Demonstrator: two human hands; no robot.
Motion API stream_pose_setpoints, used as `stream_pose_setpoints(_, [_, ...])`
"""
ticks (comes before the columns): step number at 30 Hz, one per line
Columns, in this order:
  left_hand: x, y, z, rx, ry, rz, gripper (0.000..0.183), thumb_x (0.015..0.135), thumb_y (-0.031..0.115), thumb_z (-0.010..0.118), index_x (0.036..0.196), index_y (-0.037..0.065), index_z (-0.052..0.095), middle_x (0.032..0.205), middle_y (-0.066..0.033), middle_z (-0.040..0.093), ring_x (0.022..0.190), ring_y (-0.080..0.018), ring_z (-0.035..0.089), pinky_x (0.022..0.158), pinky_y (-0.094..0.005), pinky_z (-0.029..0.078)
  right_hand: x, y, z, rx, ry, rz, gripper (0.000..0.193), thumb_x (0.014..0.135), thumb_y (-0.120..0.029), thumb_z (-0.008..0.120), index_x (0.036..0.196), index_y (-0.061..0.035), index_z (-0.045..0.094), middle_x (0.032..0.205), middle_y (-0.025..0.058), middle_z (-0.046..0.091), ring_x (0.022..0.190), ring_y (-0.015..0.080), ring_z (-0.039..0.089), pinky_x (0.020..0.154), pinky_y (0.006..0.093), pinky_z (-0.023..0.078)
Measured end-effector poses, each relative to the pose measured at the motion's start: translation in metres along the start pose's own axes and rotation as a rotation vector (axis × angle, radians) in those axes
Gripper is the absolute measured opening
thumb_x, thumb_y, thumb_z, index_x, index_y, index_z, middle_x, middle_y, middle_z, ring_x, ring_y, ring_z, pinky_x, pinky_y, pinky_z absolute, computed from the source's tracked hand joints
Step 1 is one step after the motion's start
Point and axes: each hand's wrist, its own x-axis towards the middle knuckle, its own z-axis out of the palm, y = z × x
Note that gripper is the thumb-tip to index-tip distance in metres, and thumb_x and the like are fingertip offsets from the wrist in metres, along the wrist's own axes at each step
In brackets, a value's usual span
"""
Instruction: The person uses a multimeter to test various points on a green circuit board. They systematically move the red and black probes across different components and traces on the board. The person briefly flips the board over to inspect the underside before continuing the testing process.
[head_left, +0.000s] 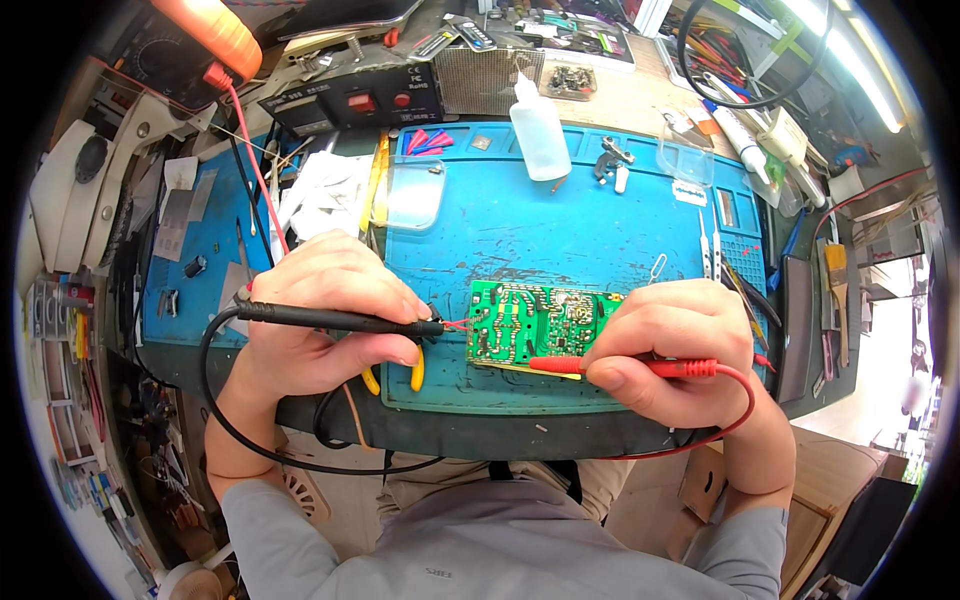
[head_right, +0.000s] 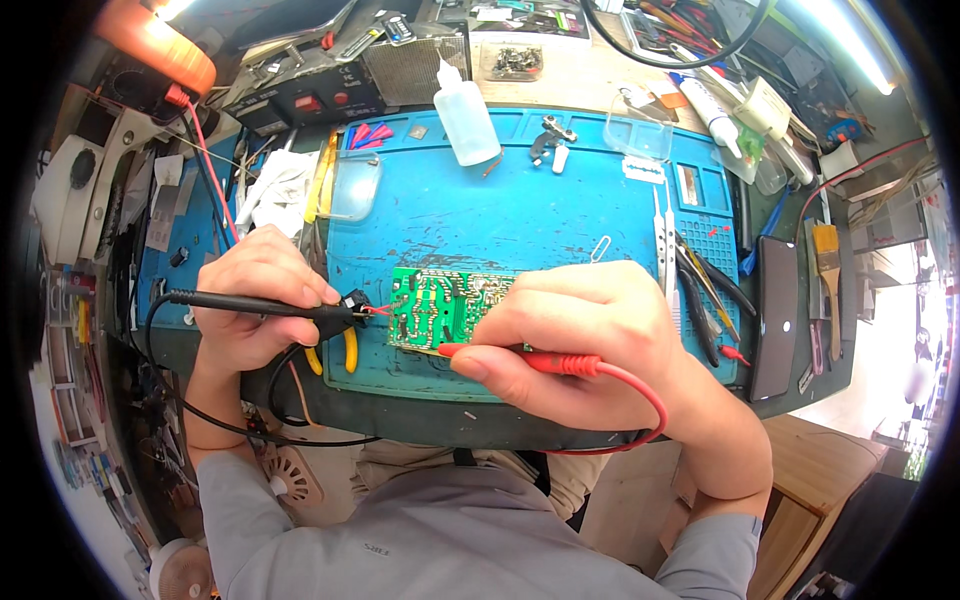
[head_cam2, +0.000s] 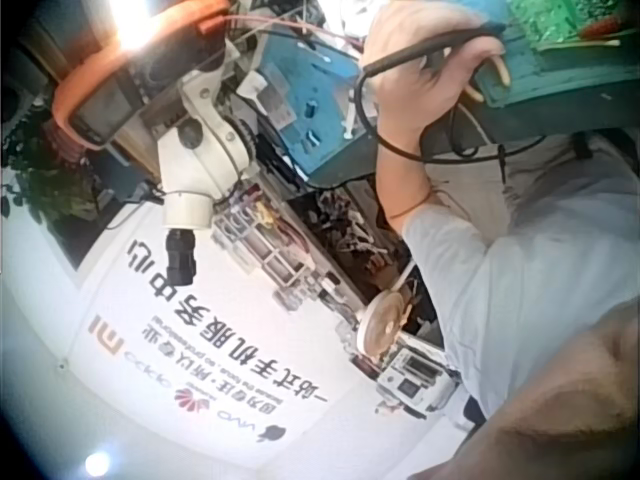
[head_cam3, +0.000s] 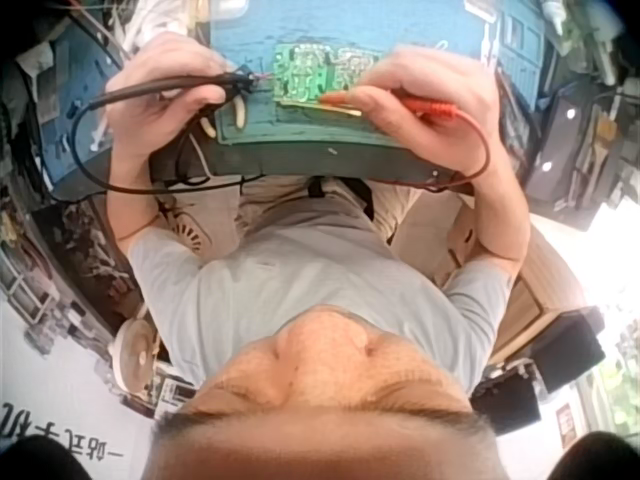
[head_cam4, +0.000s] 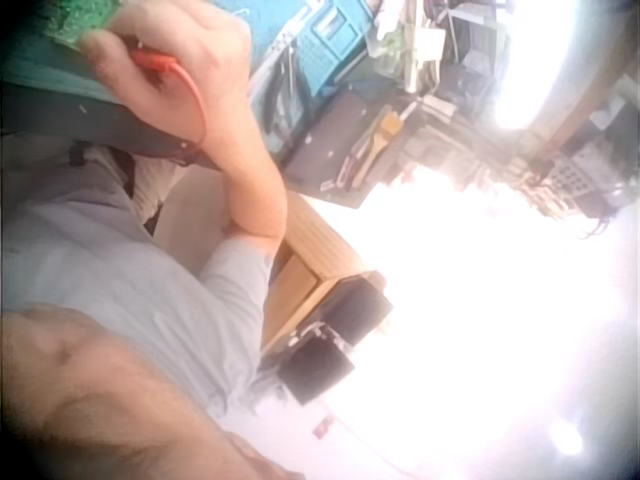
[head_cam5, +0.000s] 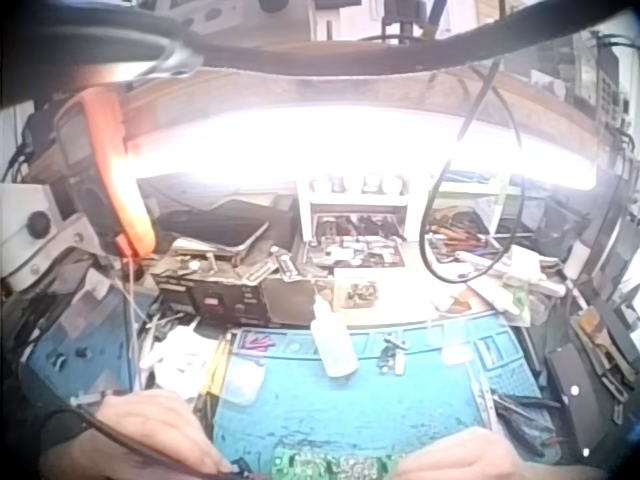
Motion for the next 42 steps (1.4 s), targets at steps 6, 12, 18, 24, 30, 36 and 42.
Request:
stream_pose_setpoints(6, [-0.001,-0.0007,0.0005,-0.006,0.001,-0.002,0.034,0.083,0.035,0.085,0.091,0.007,0.068,0.081,-0.0068,0.076,0.07,-0.017,0.067,0.067,-0.0298,0.045,0.0003,-0.0011,0.0001,-0.015,0.004,0.001,0.009,0.082,-0.009,0.081,0.082,-0.0061,0.073,0.068,0.0056,0.067,0.055,0.0193,0.064,0.046,0.03,0.047])
stream_pose_setpoints(12, [-0.0017,-0.001,0.0006,-0.018,-0.002,0.005,0.034,0.083,0.036,0.085,0.092,0.008,0.069,0.081,-0.0064,0.075,0.07,-0.0168,0.067,0.067,-0.0297,0.044,0.0004,-0.0011,-0.0001,-0.013,-0.002,0.003,0.009,0.082,-0.008,0.081,0.082,-0.0062,0.073,0.068,0.0059,0.068,0.055,0.0195,0.064,0.046,0.03,0.047])
stream_pose_setpoints(18, [-0.0007,-0.0006,0.001,-0.022,-0.008,0.009,0.034,0.082,0.036,0.085,0.092,0.008,0.068,0.081,-0.0066,0.075,0.069,-0.0171,0.067,0.066,-0.0298,0.044,0.0,-0.0005,0.0,-0.008,-0.001,0.004,0.009,0.083,-0.008,0.081,0.081,-0.0056,0.072,0.069,0.0063,0.068,0.055,0.0197,0.065,0.047,0.0301,0.047])
stream_pose_setpoints(24, [-0.0005,-0.0009,0.0007,-0.016,-0.011,0.014,0.034,0.082,0.036,0.085,0.091,0.008,0.069,0.081,-0.0069,0.075,0.069,-0.0175,0.067,0.066,-0.03,0.045,0.001,-0.0012,0.0001,-0.002,0.004,-0.003,0.01,0.082,-0.008,0.081,0.081,-0.0053,0.072,0.069,0.0066,0.068,0.055,0.0199,0.065,0.047,0.0302,0.047])
stream_pose_setpoints(30, [-0.0002,-0.0003,0.0002,-0.015,-0.017,0.012,0.034,0.082,0.036,0.085,0.091,0.007,0.069,0.082,-0.0069,0.075,0.07,-0.0174,0.067,0.067,-0.0298,0.045,0.0006,-0.001,0.0003,-0.005,0.001,-0.001,0.01,0.082,-0.007,0.082,0.081,-0.0053,0.072,0.069,0.0065,0.067,0.054,0.0199,0.064,0.046,0.0305,0.047])
stream_pose_setpoints(36, [-0.0015,-0.0002,0.0002,-0.016,-0.016,0.002,0.034,0.082,0.036,0.086,0.091,0.008,0.069,0.082,-0.0065,0.076,0.07,-0.0174,0.066,0.067,-0.03,0.045,0.0,-0.0005,0.0008,-0.006,0.004,-0.005,0.011,0.082,-0.007,0.082,0.081,-0.0055,0.071,0.068,0.0063,0.067,0.054,0.0199,0.064,0.046,0.0308,0.046])
stream_pose_setpoints(42, [-0.001,0.0,0.0004,-0.018,-0.02,0.001,0.034,0.082,0.035,0.086,0.091,0.008,0.069,0.082,-0.0065,0.076,0.07,-0.0174,0.066,0.066,-0.03,0.045,0.0004,-0.001,0.0008,-0.007,0.004,-0.003,0.01,0.082,-0.007,0.082,0.081,-0.0054,0.072,0.069,0.0063,0.068,0.054,0.0197,0.064,0.046,0.0305,0.046])
